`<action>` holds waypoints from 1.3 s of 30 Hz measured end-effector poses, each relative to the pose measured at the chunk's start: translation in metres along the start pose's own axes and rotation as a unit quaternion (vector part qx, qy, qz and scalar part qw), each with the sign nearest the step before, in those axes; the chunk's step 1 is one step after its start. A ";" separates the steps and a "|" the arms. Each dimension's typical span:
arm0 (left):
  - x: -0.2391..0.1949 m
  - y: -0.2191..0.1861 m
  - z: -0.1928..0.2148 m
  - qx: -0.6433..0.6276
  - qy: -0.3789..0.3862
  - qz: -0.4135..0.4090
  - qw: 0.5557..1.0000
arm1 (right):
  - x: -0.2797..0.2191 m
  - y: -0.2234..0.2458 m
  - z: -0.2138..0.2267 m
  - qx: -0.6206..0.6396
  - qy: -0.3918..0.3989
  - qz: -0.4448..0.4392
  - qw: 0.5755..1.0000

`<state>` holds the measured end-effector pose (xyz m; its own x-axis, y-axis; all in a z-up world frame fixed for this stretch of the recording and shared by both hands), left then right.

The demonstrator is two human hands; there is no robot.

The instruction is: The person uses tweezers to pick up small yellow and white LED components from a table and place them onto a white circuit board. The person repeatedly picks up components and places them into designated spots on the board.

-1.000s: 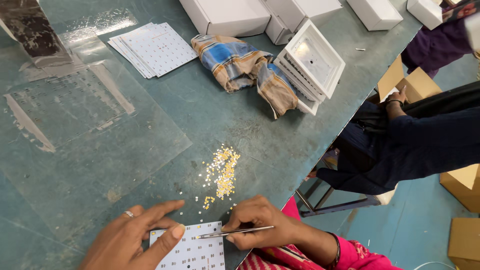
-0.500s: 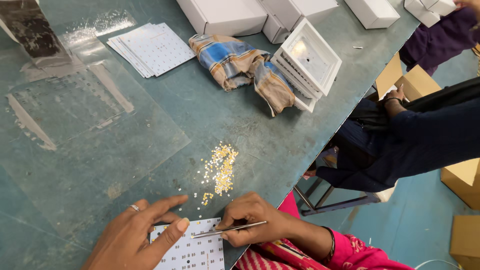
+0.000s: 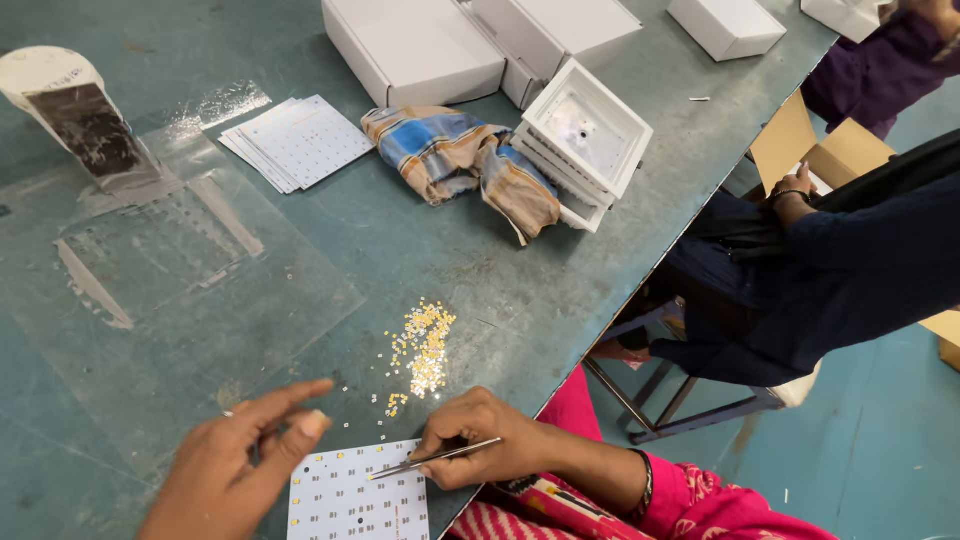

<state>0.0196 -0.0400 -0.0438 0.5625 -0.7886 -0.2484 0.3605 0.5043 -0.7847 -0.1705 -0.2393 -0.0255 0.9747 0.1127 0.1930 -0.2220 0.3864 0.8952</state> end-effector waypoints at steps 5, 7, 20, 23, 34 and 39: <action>0.009 -0.015 0.018 -0.063 -0.024 0.001 0.998 | -0.001 0.000 -0.001 0.017 0.003 -0.007 1.000; 0.019 -0.017 0.020 -0.127 0.029 0.043 0.991 | -0.001 0.000 0.000 0.012 0.000 -0.005 1.000; 0.028 0.001 0.017 -0.255 0.077 0.121 0.956 | -0.001 -0.007 -0.002 0.002 -0.015 -0.026 1.000; 0.030 0.002 0.016 -0.252 0.078 0.115 0.958 | -0.001 -0.009 -0.003 0.030 -0.016 -0.035 0.999; 0.030 -0.002 0.017 -0.239 0.063 0.088 0.965 | 0.001 -0.004 -0.003 0.002 -0.019 -0.028 0.999; 0.031 -0.003 0.018 -0.236 0.071 0.076 0.966 | 0.003 -0.005 -0.004 -0.005 -0.020 -0.031 0.999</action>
Point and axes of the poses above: each hand's wrist, its own x-axis towards the middle knuckle, its own z-axis out of the back of the hand, y = z × x, the point moved 4 cm from there along x, towards the middle knuckle, and after that the axes turned 1 degree about y, right-handed, at the moved point
